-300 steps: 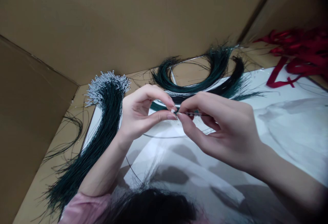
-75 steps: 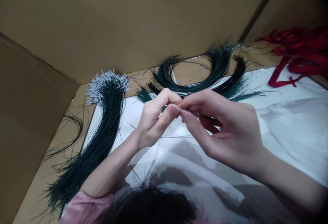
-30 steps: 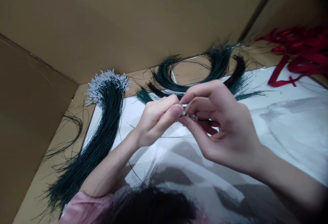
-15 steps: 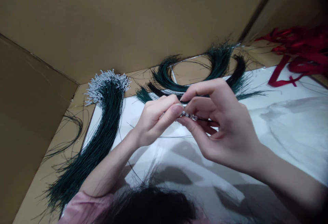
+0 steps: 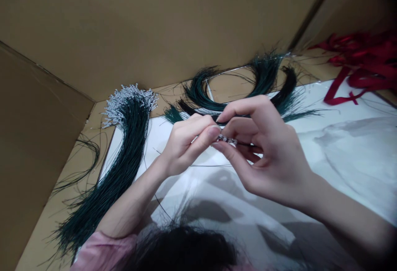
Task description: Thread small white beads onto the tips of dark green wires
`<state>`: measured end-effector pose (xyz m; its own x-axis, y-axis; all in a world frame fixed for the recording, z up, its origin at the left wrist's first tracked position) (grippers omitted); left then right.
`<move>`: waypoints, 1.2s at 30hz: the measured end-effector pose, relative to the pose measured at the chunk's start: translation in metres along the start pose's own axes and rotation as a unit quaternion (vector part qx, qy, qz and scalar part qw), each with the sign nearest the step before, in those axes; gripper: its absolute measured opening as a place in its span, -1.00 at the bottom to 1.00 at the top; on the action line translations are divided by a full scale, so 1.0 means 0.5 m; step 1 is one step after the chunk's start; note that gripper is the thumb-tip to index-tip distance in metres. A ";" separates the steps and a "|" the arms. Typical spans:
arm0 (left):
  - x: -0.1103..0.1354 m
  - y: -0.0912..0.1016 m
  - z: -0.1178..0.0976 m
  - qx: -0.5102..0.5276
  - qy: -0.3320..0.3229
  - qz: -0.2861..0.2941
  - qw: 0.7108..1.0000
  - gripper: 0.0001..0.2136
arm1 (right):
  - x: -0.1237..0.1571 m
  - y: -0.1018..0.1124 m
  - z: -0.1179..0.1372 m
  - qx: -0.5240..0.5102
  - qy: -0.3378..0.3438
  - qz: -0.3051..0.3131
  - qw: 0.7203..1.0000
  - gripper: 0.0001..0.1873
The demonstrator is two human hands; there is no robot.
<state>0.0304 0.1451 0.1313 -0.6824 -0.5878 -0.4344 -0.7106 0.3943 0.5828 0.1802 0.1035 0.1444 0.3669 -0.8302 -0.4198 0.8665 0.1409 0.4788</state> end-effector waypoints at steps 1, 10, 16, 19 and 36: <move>-0.001 0.001 0.000 -0.004 -0.011 -0.005 1.000 -0.72 | 0.000 0.000 0.000 -0.005 -0.003 0.001 1.000 -0.62; 0.000 0.029 0.011 -0.012 -0.072 -0.050 0.996 -0.79 | -0.006 0.015 0.004 -0.004 -0.028 0.016 0.999 -0.66; 0.005 0.047 0.020 -0.032 -0.064 -0.061 0.996 -0.74 | -0.014 0.031 0.012 0.037 -0.021 0.043 0.998 -0.95; 0.006 0.053 0.017 -0.014 -0.063 -0.075 0.995 -0.73 | -0.015 0.036 0.019 0.042 -0.003 0.041 0.998 -0.86; 0.012 0.074 -0.054 -0.155 -0.163 -0.075 0.971 -0.88 | -0.003 0.036 0.041 -0.034 0.002 0.059 0.998 -0.84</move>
<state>0.0045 0.1372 0.1687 -0.6291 -0.3472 -0.6955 -0.7550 0.0603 0.6529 0.1884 0.0961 0.1697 0.4693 -0.8032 -0.3670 0.8379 0.2739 0.4721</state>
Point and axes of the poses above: each hand's wrist, its own x-axis away from the middle knuckle, its own y-axis out of the back of the hand, z = x × y, the point moved 3 cm from there along -x, towards the middle knuckle, and after that the axes turned 7 degrees about z, right-handed, at the moved point
